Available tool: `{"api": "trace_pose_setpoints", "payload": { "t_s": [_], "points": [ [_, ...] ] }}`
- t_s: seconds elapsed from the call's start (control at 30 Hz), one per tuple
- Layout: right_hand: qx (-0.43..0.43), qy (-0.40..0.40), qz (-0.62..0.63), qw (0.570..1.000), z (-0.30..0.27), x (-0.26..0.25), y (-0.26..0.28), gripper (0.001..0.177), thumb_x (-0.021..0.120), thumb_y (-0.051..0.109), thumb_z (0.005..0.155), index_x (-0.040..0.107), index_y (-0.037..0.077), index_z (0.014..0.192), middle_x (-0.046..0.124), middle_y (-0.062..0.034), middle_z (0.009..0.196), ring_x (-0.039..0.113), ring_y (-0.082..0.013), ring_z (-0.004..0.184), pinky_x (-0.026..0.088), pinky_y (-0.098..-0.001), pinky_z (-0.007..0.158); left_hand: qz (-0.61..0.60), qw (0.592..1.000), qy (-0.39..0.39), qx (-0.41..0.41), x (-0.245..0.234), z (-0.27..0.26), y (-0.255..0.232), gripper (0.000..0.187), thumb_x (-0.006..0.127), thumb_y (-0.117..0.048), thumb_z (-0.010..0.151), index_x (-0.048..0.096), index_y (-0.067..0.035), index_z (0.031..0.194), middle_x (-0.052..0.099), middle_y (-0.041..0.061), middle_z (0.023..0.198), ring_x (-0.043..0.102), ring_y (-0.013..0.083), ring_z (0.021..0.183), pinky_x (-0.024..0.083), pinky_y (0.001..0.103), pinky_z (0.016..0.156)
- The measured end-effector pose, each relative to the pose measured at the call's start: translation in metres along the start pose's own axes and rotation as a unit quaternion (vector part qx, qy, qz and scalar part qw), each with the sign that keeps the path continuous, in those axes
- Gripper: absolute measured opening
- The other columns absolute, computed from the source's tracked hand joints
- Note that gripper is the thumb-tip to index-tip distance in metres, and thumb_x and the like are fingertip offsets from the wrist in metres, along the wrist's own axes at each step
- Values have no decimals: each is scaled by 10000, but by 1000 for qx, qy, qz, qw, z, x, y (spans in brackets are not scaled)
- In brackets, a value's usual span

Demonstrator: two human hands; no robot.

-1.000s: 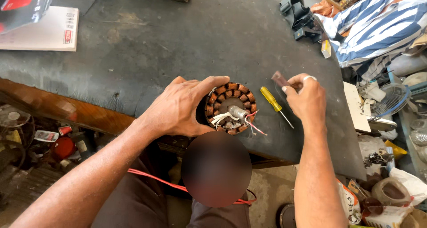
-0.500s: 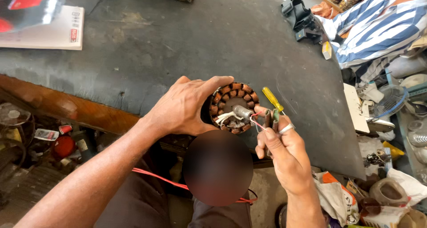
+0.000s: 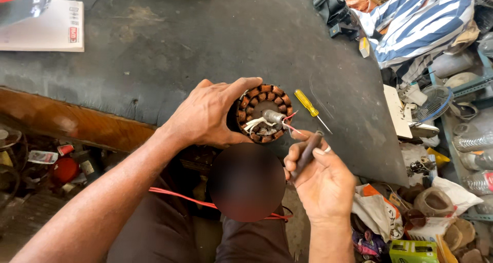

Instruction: The person works on a fan motor stator at a workbench. Using a screwdriver, the person pries and adjusts wire leads and components on the stator. The person then handles a length of red wire, positioning it near the stator and continuing to use the screwdriver to manipulate the stator's connections and internal wiring.

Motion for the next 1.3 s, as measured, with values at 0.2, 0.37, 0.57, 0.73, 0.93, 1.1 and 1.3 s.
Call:
{"api": "trace_pose_setpoints", "payload": {
  "t_s": [0.2,0.37,0.57,0.73,0.93,1.1,1.3],
  "points": [
    [-33,-119,-112,986,-5,-3,-10,459,524,185,965,556,-61,1351,640,-178,1000,614,-282,905,531,-466,802,-7,1000,-3,6,-3,-2,-2,1147,942,-571,529,433,-140,1461,736,138,1131,683,338,1115,448,485,932],
    [-31,-103,-59,992,-7,-4,-11,414,529,144,968,591,-89,1304,684,-179,1042,677,-277,961,558,-508,873,4,1000,4,-4,-2,-2,-2,1160,951,-576,518,426,-149,1461,732,141,1125,677,340,1113,441,485,937],
    [-58,-143,-85,984,-11,-10,-12,268,632,92,966,658,-30,1203,711,-207,1110,701,-347,1062,553,-606,1005,4,1000,12,-17,-1,-2,-2,1174,948,-594,509,416,-164,1463,732,132,1126,678,330,1107,432,482,940],
    [-105,-155,-78,979,-13,-24,-9,137,656,43,951,669,33,1087,725,-203,1090,718,-334,1033,572,-572,957,9,999,19,-27,-1,-2,-2,1182,947,-598,506,414,-169,1470,726,132,1136,670,330,1111,427,473,957],
    [-311,-217,-434,817,-6,-27,30,120,710,50,989,627,37,1074,745,-190,1104,722,-272,990,547,-400,859,-1,1000,14,-13,-3,-2,-4,1152,942,-569,531,414,-167,1473,714,132,1184,653,312,1170,422,466,943],
    [-316,-210,-763,523,2,0,23,92,769,50,865,724,36,944,765,-156,979,727,-312,908,553,-377,806,-1,999,20,-25,-3,-2,-4,1153,940,-569,514,418,-179,1465,718,119,1191,654,315,1158,423,471,957],
    [-187,-267,-766,555,-3,-8,28,177,747,87,896,783,90,1070,737,-153,913,701,-327,763,546,-415,717,6,999,29,-29,-2,-2,-3,1156,948,-561,530,411,-165,1474,712,143,1168,652,334,1152,426,477,980]
  ]
}}
Point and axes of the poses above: each hand's wrist, its own z-axis towards the middle knuckle, its own x-axis out of the palm, y = z × x, the point moved 5 cm from there along z, towards the middle knuckle
